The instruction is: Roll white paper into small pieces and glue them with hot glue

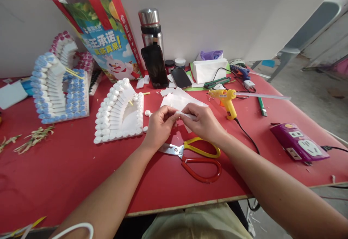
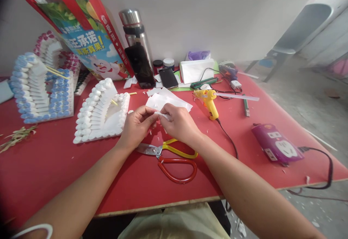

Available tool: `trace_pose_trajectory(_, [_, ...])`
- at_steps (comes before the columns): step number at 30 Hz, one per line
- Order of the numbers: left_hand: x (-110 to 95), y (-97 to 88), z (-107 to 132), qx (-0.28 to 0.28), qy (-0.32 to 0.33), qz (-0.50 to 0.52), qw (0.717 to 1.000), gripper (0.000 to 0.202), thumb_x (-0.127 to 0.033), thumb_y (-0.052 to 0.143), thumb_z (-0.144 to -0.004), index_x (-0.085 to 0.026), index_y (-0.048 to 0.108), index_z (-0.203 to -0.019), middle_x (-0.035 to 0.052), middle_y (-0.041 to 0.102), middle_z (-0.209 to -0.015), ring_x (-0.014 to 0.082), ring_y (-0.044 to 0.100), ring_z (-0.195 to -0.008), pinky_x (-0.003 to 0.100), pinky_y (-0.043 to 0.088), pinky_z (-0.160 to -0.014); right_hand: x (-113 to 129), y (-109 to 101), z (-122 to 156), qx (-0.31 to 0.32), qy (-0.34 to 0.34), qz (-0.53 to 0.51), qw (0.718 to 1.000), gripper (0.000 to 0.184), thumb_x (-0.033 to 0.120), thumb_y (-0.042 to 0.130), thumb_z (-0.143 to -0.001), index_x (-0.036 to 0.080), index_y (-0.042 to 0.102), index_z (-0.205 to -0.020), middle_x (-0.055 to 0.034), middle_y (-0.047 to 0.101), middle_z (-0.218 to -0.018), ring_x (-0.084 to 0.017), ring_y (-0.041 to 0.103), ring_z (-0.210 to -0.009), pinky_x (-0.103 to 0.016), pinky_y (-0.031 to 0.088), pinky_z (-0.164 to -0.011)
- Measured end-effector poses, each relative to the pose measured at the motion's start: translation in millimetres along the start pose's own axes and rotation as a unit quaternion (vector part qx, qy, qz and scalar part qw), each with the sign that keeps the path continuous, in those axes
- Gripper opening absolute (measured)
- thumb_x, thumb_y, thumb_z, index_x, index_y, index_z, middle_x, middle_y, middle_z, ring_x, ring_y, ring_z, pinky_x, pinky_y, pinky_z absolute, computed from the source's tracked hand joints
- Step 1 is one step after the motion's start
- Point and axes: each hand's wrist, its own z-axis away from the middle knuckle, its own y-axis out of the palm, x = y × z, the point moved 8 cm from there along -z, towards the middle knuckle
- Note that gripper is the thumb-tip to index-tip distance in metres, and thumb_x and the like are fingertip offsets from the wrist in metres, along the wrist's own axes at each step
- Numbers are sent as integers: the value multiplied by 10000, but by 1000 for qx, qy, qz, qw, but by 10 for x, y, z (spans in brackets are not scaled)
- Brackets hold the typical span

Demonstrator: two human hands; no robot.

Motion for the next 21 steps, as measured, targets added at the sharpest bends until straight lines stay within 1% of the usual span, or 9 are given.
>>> trace_pose_trajectory(6, [14,12,-31,39,-33,70,996,239,-373,802,-760,-181,680,-831,-22,628,-597,97,553,-501,221,461,-497,-13,-4,-5,27,4,-70,997,201,336,622,-885,177,602,-763,25,502,-649,-105,377,-598,-257,292,-542])
trace_pose_trajectory(9, [43,24,-34,63,-53,103,991,272,-354,843,-711,-174,664,-809,-28,629,-592,83,532,-466,214,449,-464,6,-4,-2,47,9,-98,994,214,348,632,-881,178,604,-755,34,459,-624,-99,340,-576,-258,266,-524])
trace_pose_trajectory(12, [37,29,-29,76,-57,115,989,293,-341,866,-677,-167,656,-787,-23,647,-604,80,541,-460,207,451,-452,23,2,2,67,14,-111,991,216,361,639,-874,175,622,-764,43,417,-595,-96,304,-553,-261,241,-505])
trace_pose_trajectory(17, [34,3,-39,65,-55,110,990,274,-324,867,-673,-155,681,-782,-4,670,-614,94,583,-485,204,468,-461,63,-11,-8,63,-12,-115,991,215,356,625,-884,170,631,-776,21,520,-646,-101,372,-581,-257,280,-525])
trace_pose_trajectory(21, [59,3,-53,72,-60,135,986,252,-303,863,-680,-156,680,-773,-9,660,-600,92,580,-478,204,480,-462,54,-3,-12,57,-11,-129,990,202,341,607,-900,167,630,-798,9,574,-695,-105,429,-612,-252,325,-552])
